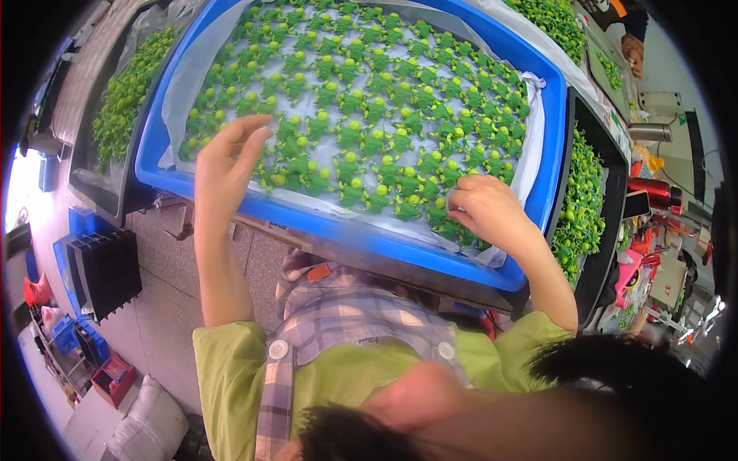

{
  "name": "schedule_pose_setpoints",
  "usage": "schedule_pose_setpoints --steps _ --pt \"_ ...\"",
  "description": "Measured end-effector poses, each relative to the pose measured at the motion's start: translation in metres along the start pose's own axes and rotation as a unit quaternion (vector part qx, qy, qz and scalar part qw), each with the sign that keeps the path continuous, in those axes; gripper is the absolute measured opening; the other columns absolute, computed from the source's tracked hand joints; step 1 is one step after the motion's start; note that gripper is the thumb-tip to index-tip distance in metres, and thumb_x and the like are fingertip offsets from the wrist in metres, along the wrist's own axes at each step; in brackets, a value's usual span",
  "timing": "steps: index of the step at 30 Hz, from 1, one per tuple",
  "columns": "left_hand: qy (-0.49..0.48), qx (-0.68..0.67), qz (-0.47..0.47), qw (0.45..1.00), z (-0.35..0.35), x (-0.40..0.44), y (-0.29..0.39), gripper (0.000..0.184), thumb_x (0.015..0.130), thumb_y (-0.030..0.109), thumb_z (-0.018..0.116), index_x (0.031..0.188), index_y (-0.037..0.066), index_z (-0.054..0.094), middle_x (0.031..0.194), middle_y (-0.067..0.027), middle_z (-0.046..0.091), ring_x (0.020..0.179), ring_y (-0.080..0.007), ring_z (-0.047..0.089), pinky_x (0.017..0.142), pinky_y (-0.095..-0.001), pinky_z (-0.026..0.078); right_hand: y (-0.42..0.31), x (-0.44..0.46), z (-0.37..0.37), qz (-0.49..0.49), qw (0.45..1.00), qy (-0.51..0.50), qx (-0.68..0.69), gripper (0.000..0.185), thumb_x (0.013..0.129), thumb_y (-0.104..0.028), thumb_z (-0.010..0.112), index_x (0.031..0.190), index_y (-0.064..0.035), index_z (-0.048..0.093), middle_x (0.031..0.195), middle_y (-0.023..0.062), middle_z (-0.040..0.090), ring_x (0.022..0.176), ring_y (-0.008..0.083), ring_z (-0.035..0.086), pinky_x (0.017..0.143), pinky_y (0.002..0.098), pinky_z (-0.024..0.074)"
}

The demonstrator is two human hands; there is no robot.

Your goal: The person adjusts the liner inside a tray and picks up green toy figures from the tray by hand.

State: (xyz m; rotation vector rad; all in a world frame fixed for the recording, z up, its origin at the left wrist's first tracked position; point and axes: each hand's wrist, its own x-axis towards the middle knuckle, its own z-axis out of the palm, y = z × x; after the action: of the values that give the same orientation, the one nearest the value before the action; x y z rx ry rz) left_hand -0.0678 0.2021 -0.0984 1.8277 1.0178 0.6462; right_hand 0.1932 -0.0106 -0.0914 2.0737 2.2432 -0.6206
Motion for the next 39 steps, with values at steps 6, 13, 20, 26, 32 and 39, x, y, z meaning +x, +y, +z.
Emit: schedule_pose_setpoints --steps 6,13,20,26,32,39 --pt "0.007 -0.017 0.015 1.0 0.0 -0.002 0.0 0.021 0.085 0.013 0.057 0.102 0.001 0.061 0.086 -0.0056 0.064 0.078 -0.0099 0.057 0.071 -0.0233 0.043 0.004 0.0 0.004 0.016 0.998 -0.022 0.063 0.01 0.07 -0.016 0.064 0.074 -0.0067 0.063 0.075 0.0082 0.057 0.079 0.0268 0.057 0.068 0.0388 0.0464" --pt "0.02 -0.058 0.011 0.998 -0.002 -0.003 -0.005 0.021 0.085 0.012 0.057 0.103 0.001 0.061 0.086 -0.0043 0.063 0.079 -0.0086 0.056 0.071 -0.0214 0.042 0.008 0.002 0.005 0.024 0.99 -0.034 0.132 0.01 0.072 -0.017 0.062 0.076 -0.0072 0.064 0.075 0.0085 0.059 0.079 0.0278 0.057 0.068 0.0396 0.0463" --pt "0.021 -0.066 0.016 0.997 -0.002 -0.003 -0.006 0.021 0.085 0.013 0.057 0.102 0.001 0.061 0.089 -0.0048 0.063 0.08 -0.0088 0.057 0.072 -0.0217 0.042 -0.004 0.023 -0.008 -0.014 0.996 0.031 0.084 0.01 0.073 -0.016 0.062 0.077 -0.007 0.06 0.073 0.0081 0.057 0.077 0.0278 0.056 0.066 0.039 0.0443" --pt "0.057 -0.172 0.053 0.982 -0.005 -0.003 -0.009 0.023 0.088 0.01 0.051 0.108 -0.001 0.056 0.082 -0.0033 0.059 0.078 -0.0088 0.054 0.071 -0.0214 0.041 -0.017 0.057 -0.001 -0.091 0.99 0.1 0.037 0.011 0.074 -0.012 0.061 0.084 -0.0083 0.059 0.072 0.0069 0.055 0.076 0.0265 0.054 0.065 0.0382 0.0427" --pt "0.125 -0.244 0.075 0.959 -0.014 -0.003 -0.011 0.023 0.089 0.007 0.048 0.109 -0.003 0.054 0.077 -0.0023 0.055 0.071 -0.0089 0.051 0.067 -0.0217 0.042 -0.028 0.078 -0.008 -0.131 0.987 0.092 0.017 0.009 0.073 -0.01 0.06 0.081 -0.0077 0.058 0.068 0.007 0.052 0.072 0.0265 0.054 0.063 0.0387 0.0419" --pt "0.162 -0.282 0.108 0.939 -0.016 -0.006 -0.018 0.023 0.09 0.007 0.046 0.109 -0.003 0.054 0.077 -0.0037 0.055 0.071 -0.0088 0.051 0.065 -0.022 0.043 -0.053 0.122 0.004 -0.166 0.98 0.105 0.039 0.006 0.075 -0.013 0.059 0.077 -0.0079 0.057 0.067 0.0072 0.051 0.072 0.0268 0.053 0.063 0.0388 0.0419"
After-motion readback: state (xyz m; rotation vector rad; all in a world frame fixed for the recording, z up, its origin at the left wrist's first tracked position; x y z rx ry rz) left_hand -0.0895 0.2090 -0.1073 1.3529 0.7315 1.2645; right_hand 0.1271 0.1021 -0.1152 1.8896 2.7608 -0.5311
